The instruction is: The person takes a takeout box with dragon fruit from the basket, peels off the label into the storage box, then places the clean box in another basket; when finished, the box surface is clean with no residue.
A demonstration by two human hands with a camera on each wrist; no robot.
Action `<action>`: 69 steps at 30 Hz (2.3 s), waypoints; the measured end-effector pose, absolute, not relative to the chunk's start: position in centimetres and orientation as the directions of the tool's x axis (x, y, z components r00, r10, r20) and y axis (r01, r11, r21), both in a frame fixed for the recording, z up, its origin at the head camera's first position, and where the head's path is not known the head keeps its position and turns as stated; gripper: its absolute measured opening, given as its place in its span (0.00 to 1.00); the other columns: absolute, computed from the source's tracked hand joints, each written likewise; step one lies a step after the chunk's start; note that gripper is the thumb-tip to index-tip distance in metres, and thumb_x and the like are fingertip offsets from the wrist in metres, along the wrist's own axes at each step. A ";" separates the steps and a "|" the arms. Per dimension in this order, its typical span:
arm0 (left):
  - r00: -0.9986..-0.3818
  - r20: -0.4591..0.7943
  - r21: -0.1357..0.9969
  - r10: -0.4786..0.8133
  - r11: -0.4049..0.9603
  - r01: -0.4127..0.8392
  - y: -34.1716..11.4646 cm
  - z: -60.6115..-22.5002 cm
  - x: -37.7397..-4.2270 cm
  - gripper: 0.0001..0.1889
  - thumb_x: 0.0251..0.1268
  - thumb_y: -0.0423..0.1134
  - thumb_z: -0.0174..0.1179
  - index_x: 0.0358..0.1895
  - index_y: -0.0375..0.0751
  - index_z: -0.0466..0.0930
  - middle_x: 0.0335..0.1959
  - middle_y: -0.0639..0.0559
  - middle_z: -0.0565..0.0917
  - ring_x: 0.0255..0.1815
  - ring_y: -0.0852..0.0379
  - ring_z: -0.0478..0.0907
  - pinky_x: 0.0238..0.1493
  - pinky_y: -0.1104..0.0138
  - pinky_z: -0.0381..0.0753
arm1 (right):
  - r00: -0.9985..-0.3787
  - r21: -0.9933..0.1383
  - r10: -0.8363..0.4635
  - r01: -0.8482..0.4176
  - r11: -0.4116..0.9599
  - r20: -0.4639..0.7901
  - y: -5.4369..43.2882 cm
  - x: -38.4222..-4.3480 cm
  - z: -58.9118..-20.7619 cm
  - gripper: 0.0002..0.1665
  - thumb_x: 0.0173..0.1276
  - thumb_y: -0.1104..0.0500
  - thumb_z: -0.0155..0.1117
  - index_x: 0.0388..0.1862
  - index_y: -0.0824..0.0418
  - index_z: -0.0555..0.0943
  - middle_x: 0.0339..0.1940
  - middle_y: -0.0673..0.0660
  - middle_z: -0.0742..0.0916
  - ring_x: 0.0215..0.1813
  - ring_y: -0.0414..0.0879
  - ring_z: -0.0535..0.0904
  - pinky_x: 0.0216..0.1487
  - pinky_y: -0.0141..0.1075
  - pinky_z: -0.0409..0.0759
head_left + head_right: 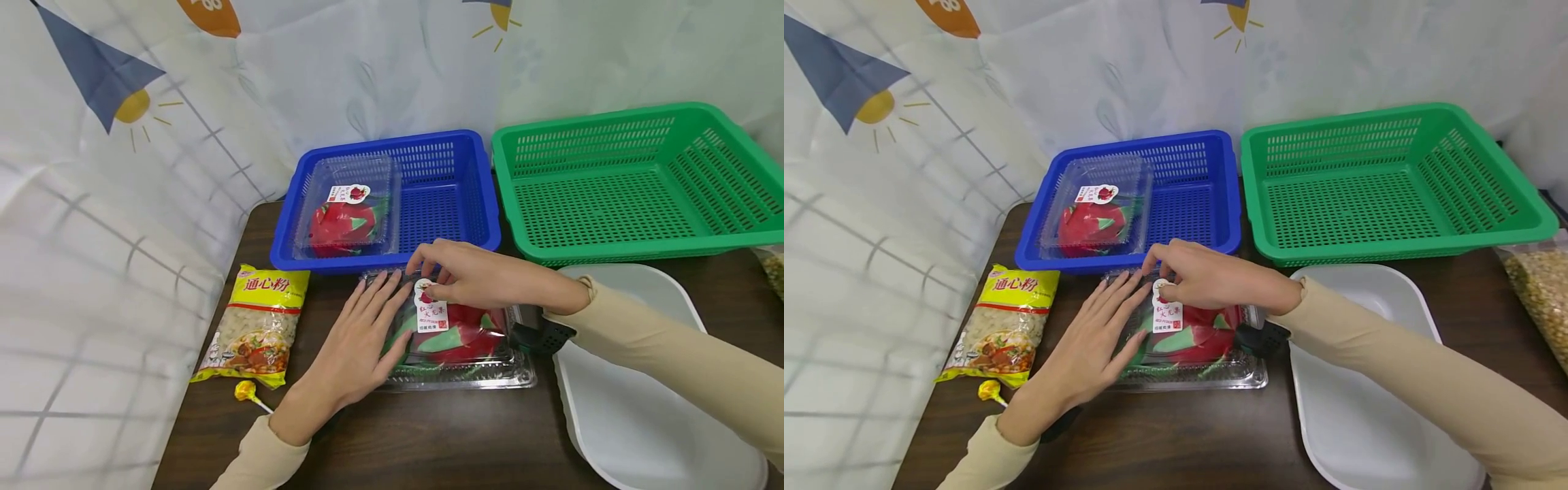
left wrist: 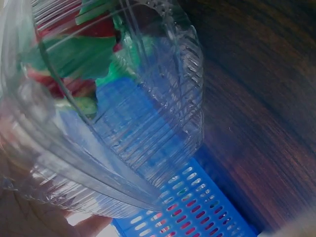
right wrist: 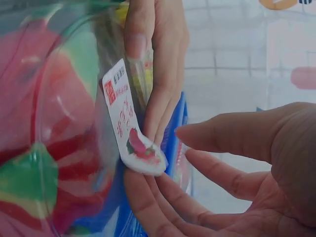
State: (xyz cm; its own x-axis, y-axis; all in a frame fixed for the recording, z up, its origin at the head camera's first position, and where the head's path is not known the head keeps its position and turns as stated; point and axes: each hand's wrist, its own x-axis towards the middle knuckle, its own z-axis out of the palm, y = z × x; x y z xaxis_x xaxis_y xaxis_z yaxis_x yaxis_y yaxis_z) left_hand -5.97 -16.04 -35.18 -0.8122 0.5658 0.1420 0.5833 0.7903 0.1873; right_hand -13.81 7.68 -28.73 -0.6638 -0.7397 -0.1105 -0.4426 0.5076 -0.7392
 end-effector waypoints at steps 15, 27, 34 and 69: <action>-0.817 0.123 0.181 0.564 0.796 0.577 -15.9 -35.1 -6.0 0.36 0.77 0.53 0.54 0.82 0.42 0.61 0.85 0.45 0.57 0.86 0.46 0.49 0.83 0.45 0.48 | -0.688 -0.670 -0.716 -0.479 0.568 -0.115 7.1 -13.4 -28.7 0.08 0.74 0.68 0.67 0.49 0.65 0.89 0.44 0.56 0.91 0.46 0.48 0.86 0.53 0.43 0.88; -0.800 0.160 0.167 0.578 0.783 0.599 -16.0 -35.2 -6.0 0.35 0.76 0.52 0.55 0.81 0.40 0.62 0.83 0.41 0.60 0.85 0.44 0.51 0.82 0.43 0.52 | -0.624 -0.668 -0.781 -0.593 0.450 0.028 7.9 -10.9 -28.1 0.07 0.73 0.69 0.68 0.45 0.62 0.90 0.40 0.52 0.90 0.43 0.43 0.83 0.51 0.38 0.88; -0.797 0.156 0.157 0.583 0.782 0.603 -16.0 -35.2 -5.9 0.35 0.77 0.52 0.55 0.81 0.39 0.63 0.83 0.41 0.60 0.85 0.44 0.52 0.83 0.45 0.49 | -0.609 -0.693 -0.781 -0.622 0.364 0.135 8.7 -9.7 -27.4 0.08 0.72 0.69 0.69 0.46 0.61 0.90 0.39 0.51 0.89 0.36 0.37 0.80 0.40 0.31 0.85; -0.806 0.169 0.145 0.567 0.795 0.589 -16.2 -35.3 -5.7 0.36 0.75 0.52 0.55 0.81 0.38 0.62 0.83 0.41 0.60 0.84 0.42 0.54 0.83 0.44 0.50 | -0.835 -0.733 -0.515 -0.225 0.642 -0.194 27.6 -10.6 -32.5 0.09 0.71 0.72 0.66 0.47 0.65 0.86 0.40 0.45 0.89 0.38 0.35 0.83 0.38 0.31 0.84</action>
State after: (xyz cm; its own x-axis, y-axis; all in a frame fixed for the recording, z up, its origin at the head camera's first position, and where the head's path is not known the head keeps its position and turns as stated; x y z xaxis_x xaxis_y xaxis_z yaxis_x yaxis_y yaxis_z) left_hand -5.66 -16.22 -35.33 -0.8065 0.5666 0.1691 0.5890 0.7950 0.1455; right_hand -10.59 27.62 -32.45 -0.8352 -0.5145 -0.1942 -0.2248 0.6416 -0.7333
